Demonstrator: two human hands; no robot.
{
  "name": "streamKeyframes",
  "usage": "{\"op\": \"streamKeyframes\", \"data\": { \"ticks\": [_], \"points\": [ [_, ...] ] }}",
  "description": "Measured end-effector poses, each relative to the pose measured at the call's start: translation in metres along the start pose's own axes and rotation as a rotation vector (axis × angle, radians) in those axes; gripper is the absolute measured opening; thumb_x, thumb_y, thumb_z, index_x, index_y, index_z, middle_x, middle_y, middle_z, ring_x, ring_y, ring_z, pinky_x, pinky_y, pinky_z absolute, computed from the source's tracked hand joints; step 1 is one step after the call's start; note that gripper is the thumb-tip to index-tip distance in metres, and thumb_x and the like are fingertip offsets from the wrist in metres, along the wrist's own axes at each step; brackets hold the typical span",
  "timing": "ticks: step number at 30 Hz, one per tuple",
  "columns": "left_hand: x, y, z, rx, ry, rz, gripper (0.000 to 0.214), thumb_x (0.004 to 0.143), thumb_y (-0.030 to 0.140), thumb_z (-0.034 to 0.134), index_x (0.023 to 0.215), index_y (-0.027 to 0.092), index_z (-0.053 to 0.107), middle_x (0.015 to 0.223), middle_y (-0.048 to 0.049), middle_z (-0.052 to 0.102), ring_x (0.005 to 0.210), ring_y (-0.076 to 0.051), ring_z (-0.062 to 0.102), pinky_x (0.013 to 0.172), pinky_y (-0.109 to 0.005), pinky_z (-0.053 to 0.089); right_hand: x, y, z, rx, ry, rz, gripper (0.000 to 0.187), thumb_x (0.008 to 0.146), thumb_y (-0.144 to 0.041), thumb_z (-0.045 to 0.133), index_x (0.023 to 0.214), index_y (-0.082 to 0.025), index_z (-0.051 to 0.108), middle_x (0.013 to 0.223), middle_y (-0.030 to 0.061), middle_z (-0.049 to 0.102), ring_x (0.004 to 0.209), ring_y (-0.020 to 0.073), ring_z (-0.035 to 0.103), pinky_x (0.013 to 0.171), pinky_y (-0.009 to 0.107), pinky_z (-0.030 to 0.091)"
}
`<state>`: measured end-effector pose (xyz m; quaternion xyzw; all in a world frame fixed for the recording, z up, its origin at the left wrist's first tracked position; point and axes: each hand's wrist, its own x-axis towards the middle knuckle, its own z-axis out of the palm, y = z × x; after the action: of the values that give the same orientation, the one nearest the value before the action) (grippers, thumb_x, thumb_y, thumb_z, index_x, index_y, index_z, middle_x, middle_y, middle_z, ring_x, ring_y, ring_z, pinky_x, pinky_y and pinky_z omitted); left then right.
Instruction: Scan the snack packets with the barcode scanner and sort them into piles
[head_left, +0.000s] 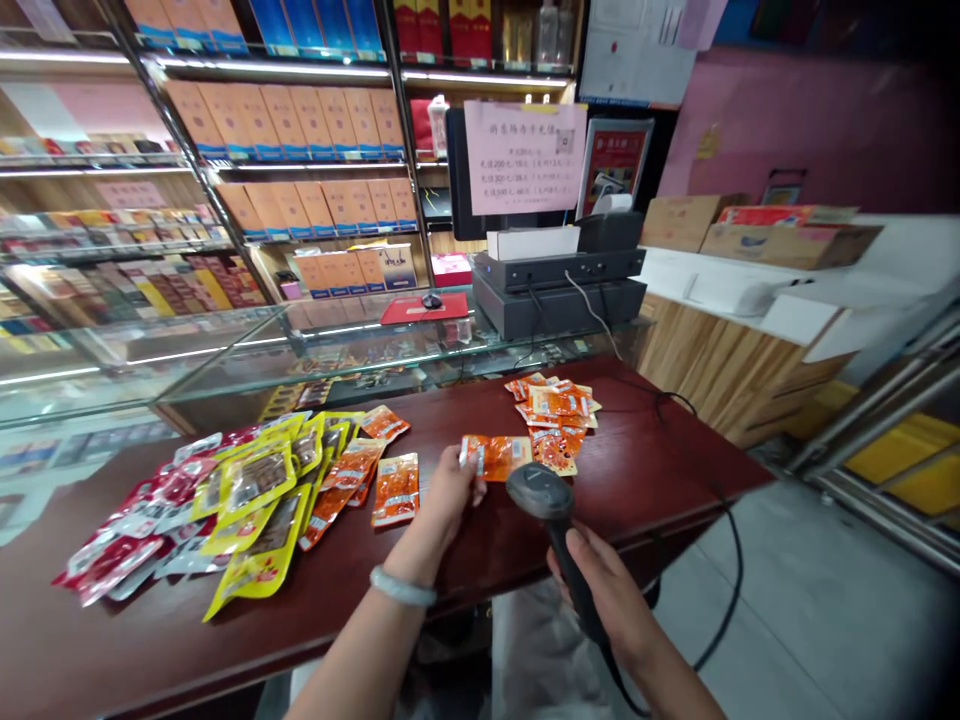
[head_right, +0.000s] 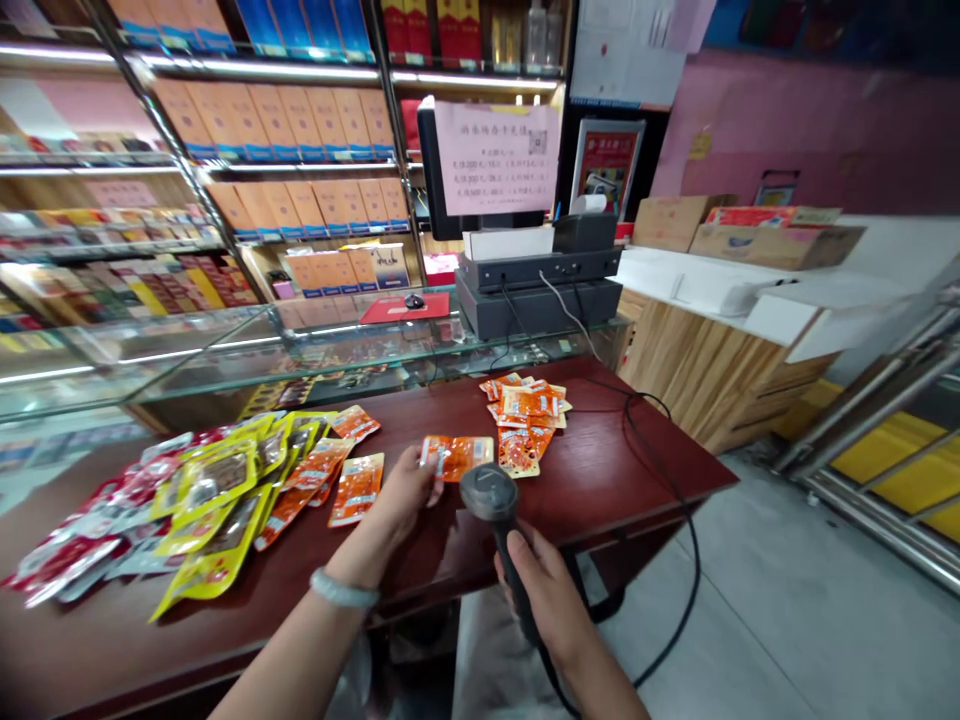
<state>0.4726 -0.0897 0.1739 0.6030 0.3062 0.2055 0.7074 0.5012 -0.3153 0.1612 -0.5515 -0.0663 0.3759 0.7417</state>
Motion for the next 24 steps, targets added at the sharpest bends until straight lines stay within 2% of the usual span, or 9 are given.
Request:
{"op": "streamKeyframes", "data": {
  "ticks": [3, 5, 7, 10, 14, 16, 18, 20, 24],
  "points": [
    [0.01, 0.016, 0.032, -0.284, -0.218, 0.038, 0.046, 0.077, 0.038, 0.073, 0.111, 0.018, 0.05, 0.093, -0.0061, 0.068, 0.071, -0.012, 0.067, 0.069, -0.027, 0.055, -0.002, -0.009, 0.0, 0.032, 0.068, -0.026, 0.054, 0.074, -0.063, 0.072, 0.101, -0.018, 0.059, 0.064, -0.0008, 0.061, 0.048, 0.0079, 0.049, 0.043, 0.017, 0.032],
    [0.013, 0.021, 0.043, -0.299, -0.355, 0.04, 0.055, 0.076, 0.036, 0.076, 0.122, 0.019, 0.051, 0.118, -0.0113, 0.066, 0.096, -0.017, 0.069, 0.091, -0.035, 0.053, -0.003, -0.014, 0.0, 0.049, 0.067, -0.039, 0.053, 0.074, -0.063, 0.072, 0.1, -0.018, 0.059, 0.062, -0.0024, 0.059, 0.045, 0.0069, 0.046, 0.042, 0.016, 0.031],
    [0.014, 0.019, 0.041, -0.178, -0.387, 0.068, 0.061, 0.076, 0.037, 0.076, 0.129, 0.02, 0.052, 0.13, -0.0134, 0.062, 0.113, -0.021, 0.063, 0.101, -0.04, 0.048, -0.004, -0.016, 0.0, 0.054, 0.045, -0.052, 0.051, 0.075, -0.062, 0.072, 0.098, -0.018, 0.059, 0.06, -0.0038, 0.057, 0.044, 0.0056, 0.044, 0.042, 0.016, 0.03],
    [0.01, 0.01, 0.016, 0.163, -0.26, 0.207, 0.057, 0.08, 0.036, 0.07, 0.131, 0.016, 0.054, 0.136, -0.0163, 0.058, 0.123, -0.025, 0.057, 0.105, -0.041, 0.045, -0.003, -0.012, -0.001, 0.021, 0.038, -0.042, 0.05, 0.075, -0.062, 0.072, 0.093, -0.018, 0.059, 0.06, -0.0032, 0.057, 0.043, 0.0052, 0.044, 0.041, 0.015, 0.029],
    [-0.013, 0.012, -0.044, 0.908, 0.07, 0.367, 0.049, 0.086, 0.032, 0.058, 0.131, 0.014, 0.056, 0.129, -0.017, 0.062, 0.12, -0.029, 0.058, 0.104, -0.044, 0.044, 0.0, -0.003, 0.002, -0.011, 0.022, 0.018, 0.052, 0.072, -0.065, 0.073, 0.092, -0.019, 0.06, 0.062, -0.0014, 0.06, 0.046, 0.0072, 0.049, 0.042, 0.016, 0.031],
    [-0.028, 0.018, -0.072, 1.283, 0.292, 0.366, 0.046, 0.087, 0.036, 0.056, 0.125, 0.01, 0.059, 0.123, -0.0204, 0.064, 0.119, -0.033, 0.057, 0.103, -0.047, 0.042, 0.001, 0.0, 0.008, -0.017, -0.007, 0.032, 0.053, 0.07, -0.065, 0.074, 0.094, -0.019, 0.061, 0.062, -0.0019, 0.06, 0.046, 0.0078, 0.049, 0.042, 0.016, 0.031],
    [-0.039, 0.023, -0.093, 1.543, 0.444, 0.295, 0.047, 0.088, 0.044, 0.054, 0.115, 0.007, 0.063, 0.114, -0.0233, 0.065, 0.114, -0.036, 0.057, 0.099, -0.047, 0.043, 0.001, 0.002, 0.014, -0.03, -0.035, 0.034, 0.055, 0.07, -0.065, 0.074, 0.097, -0.019, 0.062, 0.062, -0.0021, 0.06, 0.047, 0.0086, 0.05, 0.042, 0.017, 0.031],
    [-0.043, 0.025, -0.105, 1.68, 0.484, 0.211, 0.051, 0.088, 0.052, 0.05, 0.106, 0.006, 0.065, 0.108, -0.0243, 0.065, 0.109, -0.037, 0.058, 0.095, -0.045, 0.044, 0.002, 0.004, 0.019, -0.051, -0.056, 0.04, 0.055, 0.07, -0.065, 0.074, 0.1, -0.019, 0.062, 0.063, -0.0017, 0.061, 0.05, 0.0097, 0.052, 0.043, 0.017, 0.033],
    [-0.04, 0.021, -0.111, 1.755, 0.415, 0.178, 0.054, 0.09, 0.056, 0.046, 0.1, 0.006, 0.064, 0.106, -0.0239, 0.065, 0.108, -0.036, 0.058, 0.094, -0.043, 0.043, 0.001, 0.01, 0.025, -0.095, -0.105, 0.039, 0.054, 0.074, -0.064, 0.071, 0.105, -0.02, 0.064, 0.066, -0.0012, 0.062, 0.051, 0.0096, 0.052, 0.045, 0.018, 0.035]
  ]
}}
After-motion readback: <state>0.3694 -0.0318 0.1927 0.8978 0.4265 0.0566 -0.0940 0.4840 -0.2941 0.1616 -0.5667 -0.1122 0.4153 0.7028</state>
